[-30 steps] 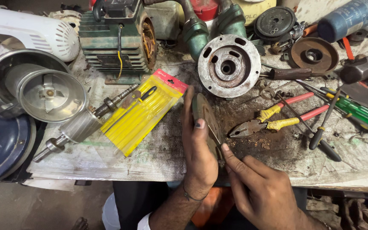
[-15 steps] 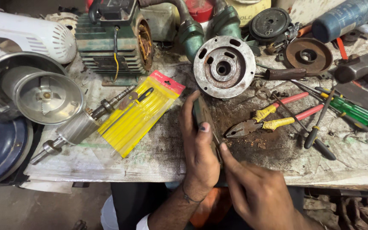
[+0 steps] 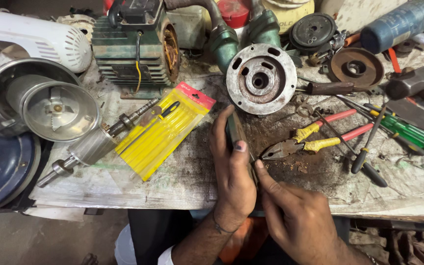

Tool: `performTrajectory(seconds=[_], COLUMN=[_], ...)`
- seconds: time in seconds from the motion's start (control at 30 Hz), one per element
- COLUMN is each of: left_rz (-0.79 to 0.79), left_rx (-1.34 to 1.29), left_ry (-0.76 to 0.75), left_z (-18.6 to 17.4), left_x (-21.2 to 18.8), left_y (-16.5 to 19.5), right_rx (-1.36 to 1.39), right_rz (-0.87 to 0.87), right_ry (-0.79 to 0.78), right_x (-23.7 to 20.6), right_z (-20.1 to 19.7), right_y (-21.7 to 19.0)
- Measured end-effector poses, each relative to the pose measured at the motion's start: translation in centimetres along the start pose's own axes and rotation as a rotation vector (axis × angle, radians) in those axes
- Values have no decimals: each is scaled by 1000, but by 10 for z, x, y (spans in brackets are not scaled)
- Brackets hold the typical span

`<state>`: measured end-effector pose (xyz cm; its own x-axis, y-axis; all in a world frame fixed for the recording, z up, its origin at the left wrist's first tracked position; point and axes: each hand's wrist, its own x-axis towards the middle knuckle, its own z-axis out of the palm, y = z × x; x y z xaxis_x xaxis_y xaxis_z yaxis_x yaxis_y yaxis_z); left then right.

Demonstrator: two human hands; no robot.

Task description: The person holds a rusty metal pump cover plate on the workbench and scrapes rust from its surface with a small hand tool, repositioning the plate to work different areas. Later they use a file to work over the plate's edges and surface, continuing to remove rust by hand.

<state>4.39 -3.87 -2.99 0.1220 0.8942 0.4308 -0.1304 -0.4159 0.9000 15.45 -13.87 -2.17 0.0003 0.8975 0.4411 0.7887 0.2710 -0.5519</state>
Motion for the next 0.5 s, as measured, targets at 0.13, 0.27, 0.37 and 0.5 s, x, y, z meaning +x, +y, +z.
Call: performTrajectory(seconds=[0.13,0.27,0.37,0.5], left_rz=[2,41,20,32], left_rx=[-30,28,-8,37], left_ry=[11,9,13,18], left_z=[-1,0,0,0], left_x=[2,0,1,1], left_y=[0,1,0,-1], right_rx=[-40,-20,-42,10], right_rz=[-45,-19,-35,-30], right_ry=[3,29,6,41], right_x=[-1,1,2,2], right_z=[1,2,4,8], right_y=[2,2,3,6])
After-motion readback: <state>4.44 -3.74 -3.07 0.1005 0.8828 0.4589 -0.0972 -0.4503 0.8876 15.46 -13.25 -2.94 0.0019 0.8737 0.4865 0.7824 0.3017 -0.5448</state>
